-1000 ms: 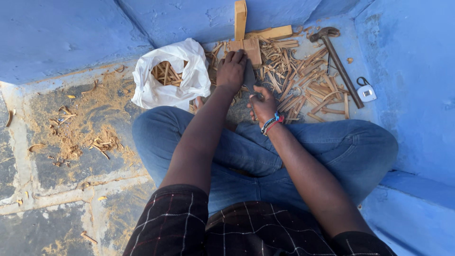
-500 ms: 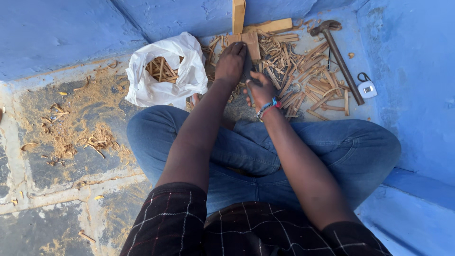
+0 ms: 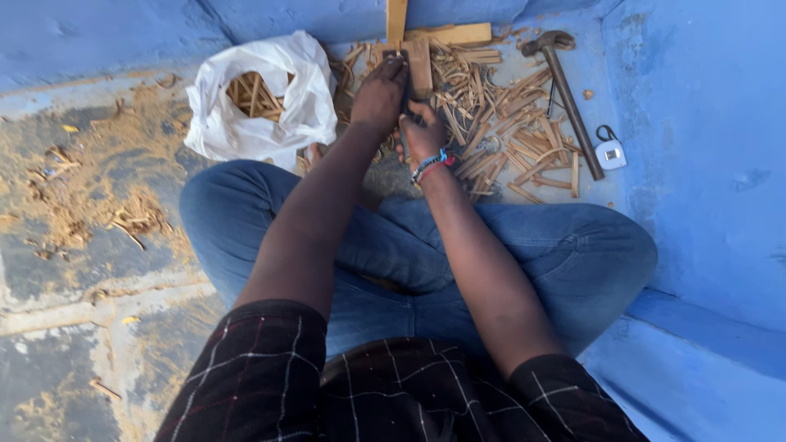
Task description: The person sits on the floor and uses a small blade and a hammer to shave and split thin strips of wood on a wooden block, placing the finished strips into a white bag.
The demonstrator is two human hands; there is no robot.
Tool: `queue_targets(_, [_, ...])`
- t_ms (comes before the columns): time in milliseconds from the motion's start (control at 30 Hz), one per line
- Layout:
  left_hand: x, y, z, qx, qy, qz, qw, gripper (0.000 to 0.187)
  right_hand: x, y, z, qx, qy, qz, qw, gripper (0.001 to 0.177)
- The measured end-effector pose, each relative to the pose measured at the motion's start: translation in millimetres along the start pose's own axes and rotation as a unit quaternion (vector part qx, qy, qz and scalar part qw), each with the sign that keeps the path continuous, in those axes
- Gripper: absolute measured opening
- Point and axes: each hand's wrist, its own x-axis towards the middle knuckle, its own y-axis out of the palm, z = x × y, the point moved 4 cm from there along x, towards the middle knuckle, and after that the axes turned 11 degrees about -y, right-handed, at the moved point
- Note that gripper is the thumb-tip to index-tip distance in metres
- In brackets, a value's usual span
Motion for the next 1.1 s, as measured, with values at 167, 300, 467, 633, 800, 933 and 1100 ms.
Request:
queue_targets(167, [-0.4,-11.8,-1.1,0.022,0.019,0.015,0.999,0.046,4.0,10.0,5.8,0.011,-0.004,0.004,1.000,0.034])
queue_targets(300, [-5.9,-11.1,-5.6,0.006,-0.019,0.046,0.999,0.041,5.4,5.0,5.0,0.021,0.016,0.014,1.000,0.035])
queue_targets(467, [1.6,-17.7,-3.0,0.035,0.020,0.018,0.999,0.042,14.8,9.4,-3.0,0.027,-0.004,0.007,1.000,0.033])
queue_targets(633, [9.3,-19.3,4.1,0.029,-0.021,0.075,0.997,0.039,30.2,14.3,-8.5,0.039,-0.039,0.016,0.998,0.032])
queue_targets(800, [-7.5,-20.3,-6.8,-0.036,0.003,0.017,0.999,0.042,35.7,1.1,-23.9,0.031,-0.093,0.049,0.994,0.033])
queue_targets(933, [-11.9,-17.0,-17.4,-0.040,0.009,0.069,0.997,0.048,44.9,-18.1,-33.3,-0.006,-0.055,0.040,0.998,0.035])
queue_targets(1100, [-15.5,-34.7,-13.1,-0.069,-0.019,-0.039,0.997,0.075,37.8,-13.5,-30.7,-0.004,-0.057,0.020,0.998,0.032])
